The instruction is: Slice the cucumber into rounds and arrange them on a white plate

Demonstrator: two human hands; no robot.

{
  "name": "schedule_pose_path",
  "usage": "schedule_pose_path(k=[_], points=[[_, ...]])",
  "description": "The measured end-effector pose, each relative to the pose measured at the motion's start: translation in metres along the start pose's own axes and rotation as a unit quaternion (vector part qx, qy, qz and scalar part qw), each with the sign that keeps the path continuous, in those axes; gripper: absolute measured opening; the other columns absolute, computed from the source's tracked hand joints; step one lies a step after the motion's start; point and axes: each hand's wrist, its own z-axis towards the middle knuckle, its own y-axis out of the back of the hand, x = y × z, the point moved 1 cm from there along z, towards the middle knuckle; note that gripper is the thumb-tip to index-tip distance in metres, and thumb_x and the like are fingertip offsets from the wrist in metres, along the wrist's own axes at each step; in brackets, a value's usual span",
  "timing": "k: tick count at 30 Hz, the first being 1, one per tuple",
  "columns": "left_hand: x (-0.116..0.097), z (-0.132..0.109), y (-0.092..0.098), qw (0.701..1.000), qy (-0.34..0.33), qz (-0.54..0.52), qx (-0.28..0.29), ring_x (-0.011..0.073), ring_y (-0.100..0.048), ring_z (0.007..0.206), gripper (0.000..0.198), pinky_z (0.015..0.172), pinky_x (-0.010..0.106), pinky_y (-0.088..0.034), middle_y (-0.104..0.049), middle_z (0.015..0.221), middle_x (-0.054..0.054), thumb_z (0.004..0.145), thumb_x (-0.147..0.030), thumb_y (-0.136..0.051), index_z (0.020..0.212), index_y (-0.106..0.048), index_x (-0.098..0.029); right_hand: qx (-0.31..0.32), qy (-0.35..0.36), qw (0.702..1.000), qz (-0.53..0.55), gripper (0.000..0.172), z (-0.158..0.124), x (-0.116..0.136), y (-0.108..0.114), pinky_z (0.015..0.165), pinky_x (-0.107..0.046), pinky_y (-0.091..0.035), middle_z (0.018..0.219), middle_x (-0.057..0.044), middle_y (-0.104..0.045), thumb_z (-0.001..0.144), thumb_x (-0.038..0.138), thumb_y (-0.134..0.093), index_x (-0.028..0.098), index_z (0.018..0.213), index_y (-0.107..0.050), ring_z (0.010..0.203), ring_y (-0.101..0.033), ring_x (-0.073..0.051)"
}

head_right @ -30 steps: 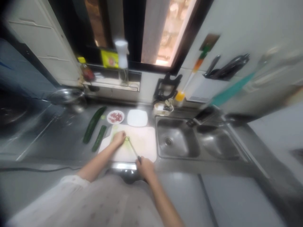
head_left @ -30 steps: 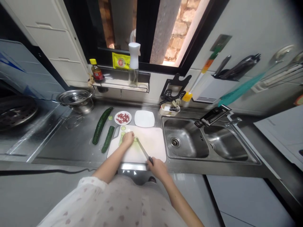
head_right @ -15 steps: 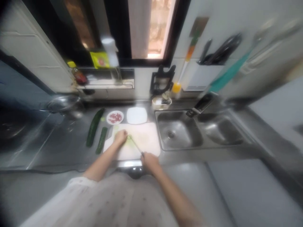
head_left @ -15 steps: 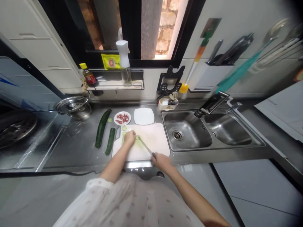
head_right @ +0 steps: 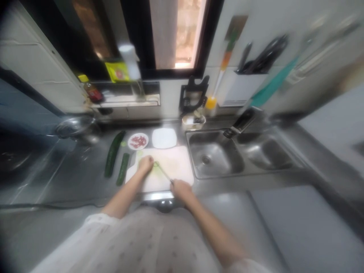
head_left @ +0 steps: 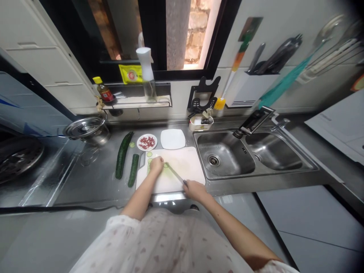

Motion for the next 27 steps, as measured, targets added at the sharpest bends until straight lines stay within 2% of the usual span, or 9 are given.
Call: schedule_pose_path(k=[12,27], points=[[0.001,0.002,-0.001,1.000,0.011,-0.003,0.006,0.0207,-0.064,0.094,0.016,0.078,0.028,-0.045,-0.071,0.098,0.009,0.083,-0.026,-0.054,0.092,-0.067,-0.021,0.015,-0.008,1.000,0.009,0.035,-0.003,0.003,0.006,0.074,-0.032,-0.046,0.104,-0.015,-0.070,0.091,0.033,-0.039,0.016,0.108,-0.065,0.095,-0.066,-0.026],[-0.003,-0.002,0.002,1.000,0.010,-0.008,0.002,0.0204,-0.065,0.093,0.015,0.078,0.027,-0.045,-0.072,0.096,0.009,0.081,-0.022,-0.056,0.090,-0.068,-0.021,-0.021,-0.008,1.000,0.000,0.034,0.002,-0.001,-0.009,0.073,-0.031,-0.045,0.100,-0.014,-0.070,0.093,0.034,-0.038,0.017,0.105,-0.065,0.093,-0.066,-0.024]])
